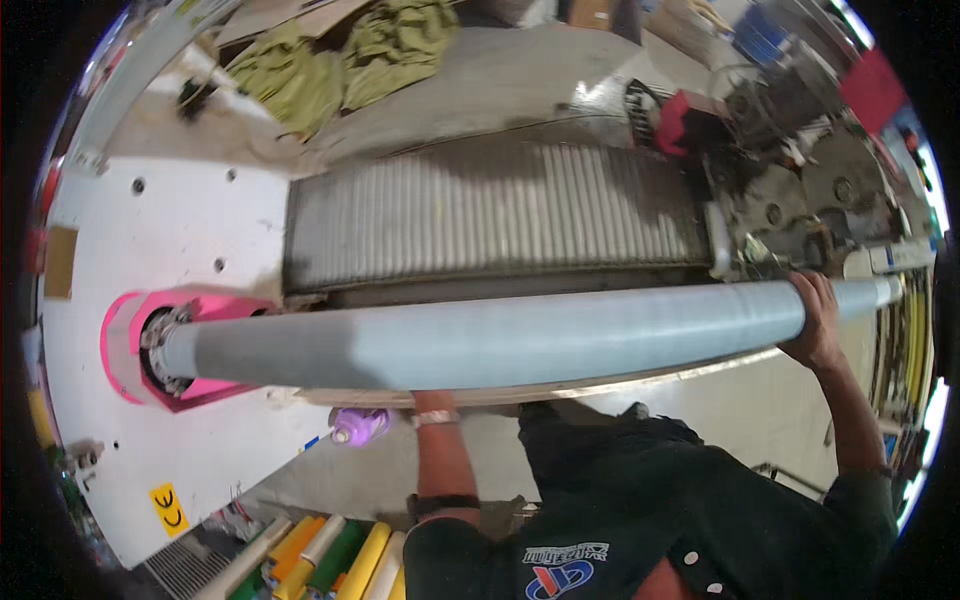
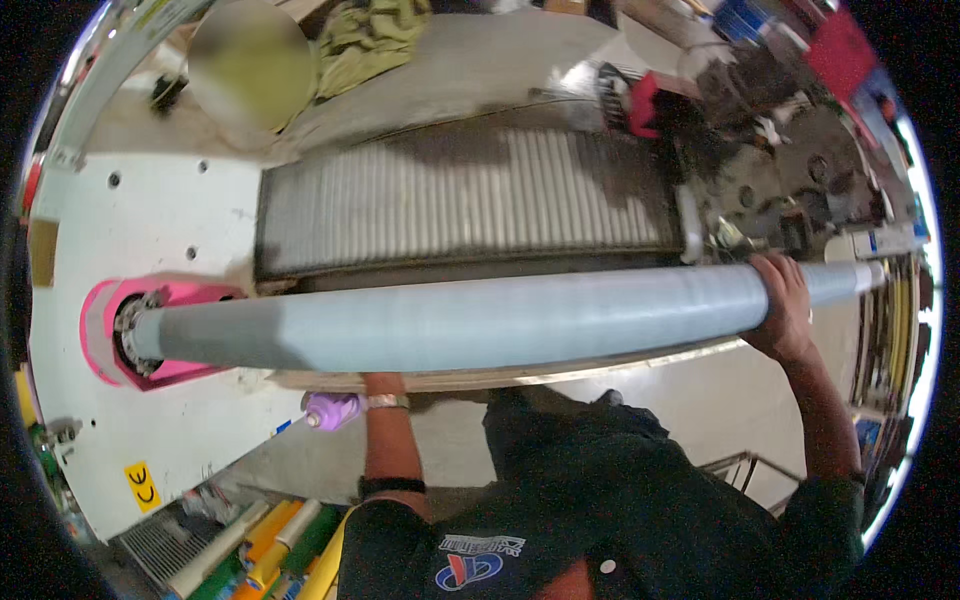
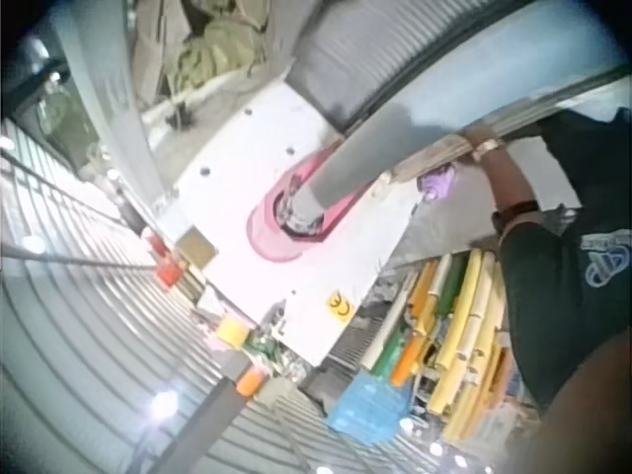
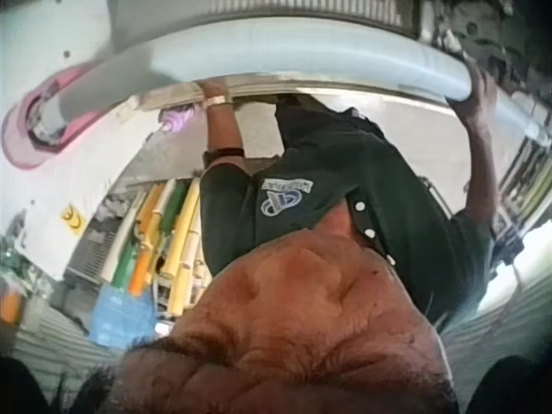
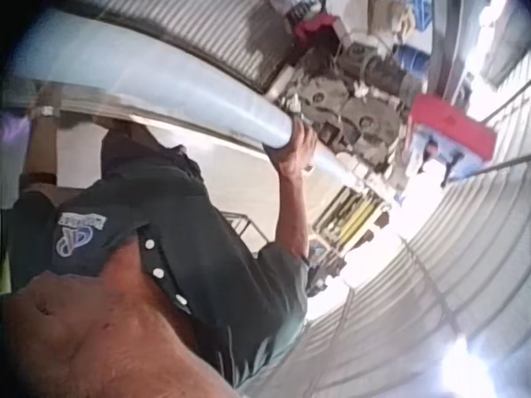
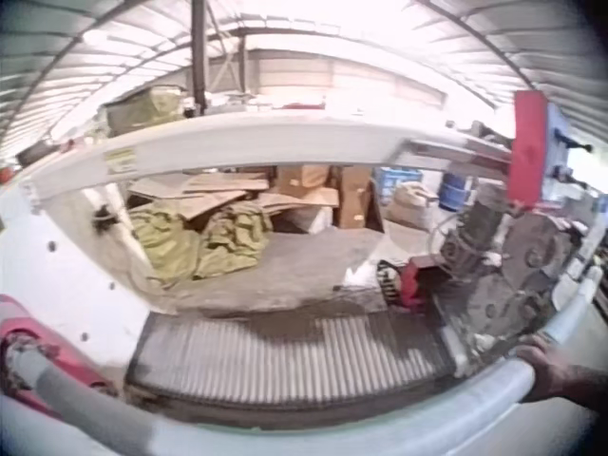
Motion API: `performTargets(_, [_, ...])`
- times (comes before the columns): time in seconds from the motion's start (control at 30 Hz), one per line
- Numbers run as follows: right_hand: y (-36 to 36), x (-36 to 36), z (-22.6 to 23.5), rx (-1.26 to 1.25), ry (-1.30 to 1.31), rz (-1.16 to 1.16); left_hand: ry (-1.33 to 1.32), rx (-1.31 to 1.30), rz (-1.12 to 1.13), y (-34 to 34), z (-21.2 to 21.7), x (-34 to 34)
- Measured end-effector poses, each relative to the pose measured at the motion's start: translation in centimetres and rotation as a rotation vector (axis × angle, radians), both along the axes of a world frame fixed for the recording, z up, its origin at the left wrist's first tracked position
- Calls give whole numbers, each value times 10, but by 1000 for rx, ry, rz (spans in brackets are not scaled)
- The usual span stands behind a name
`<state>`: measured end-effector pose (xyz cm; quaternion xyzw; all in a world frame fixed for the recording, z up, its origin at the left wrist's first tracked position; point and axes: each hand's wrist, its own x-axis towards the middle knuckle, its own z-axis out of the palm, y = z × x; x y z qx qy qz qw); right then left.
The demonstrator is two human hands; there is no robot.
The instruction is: Remove green adhesive tape rolls from a cutting machine and stack them on a nearby table.
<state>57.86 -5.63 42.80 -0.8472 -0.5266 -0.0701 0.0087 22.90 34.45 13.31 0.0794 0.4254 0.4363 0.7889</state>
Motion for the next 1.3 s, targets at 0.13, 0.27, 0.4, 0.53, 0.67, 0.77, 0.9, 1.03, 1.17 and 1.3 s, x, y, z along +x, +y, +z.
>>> performTargets(0.13, [-7,3,-2,10,35,-28,-67,-94,-154,-147,7,89])
performTargets(0.27, [-22,9,-6,201,61,107,91,-8,-392,-258,3,175])
performTargets(0.4, [-32,20,-39,414,104,230,65,-194,-447,-368,3,263])
performTargets(0.53, [-70,31,-36,620,203,423,41,-93,-541,-462,-4,311])
performTargets(0.67, [-169,33,-62,867,748,500,21,72,-488,-480,5,333])
performTargets(0.77, [-316,108,-124,523,597,147,9,225,-463,-484,10,353])
performTargets(0.9, [-519,225,-182,343,527,-759,380,206,-265,-520,54,385])
performTargets(1.03, [-625,339,-182,160,288,-787,671,631,-378,-500,-16,366])
performTargets(1.17, [-656,443,-204,-223,422,-585,1245,909,-52,-534,-52,386])
performTargets(1.3, [-686,514,-283,328,866,-266,1125,826,-92,-605,-20,488])
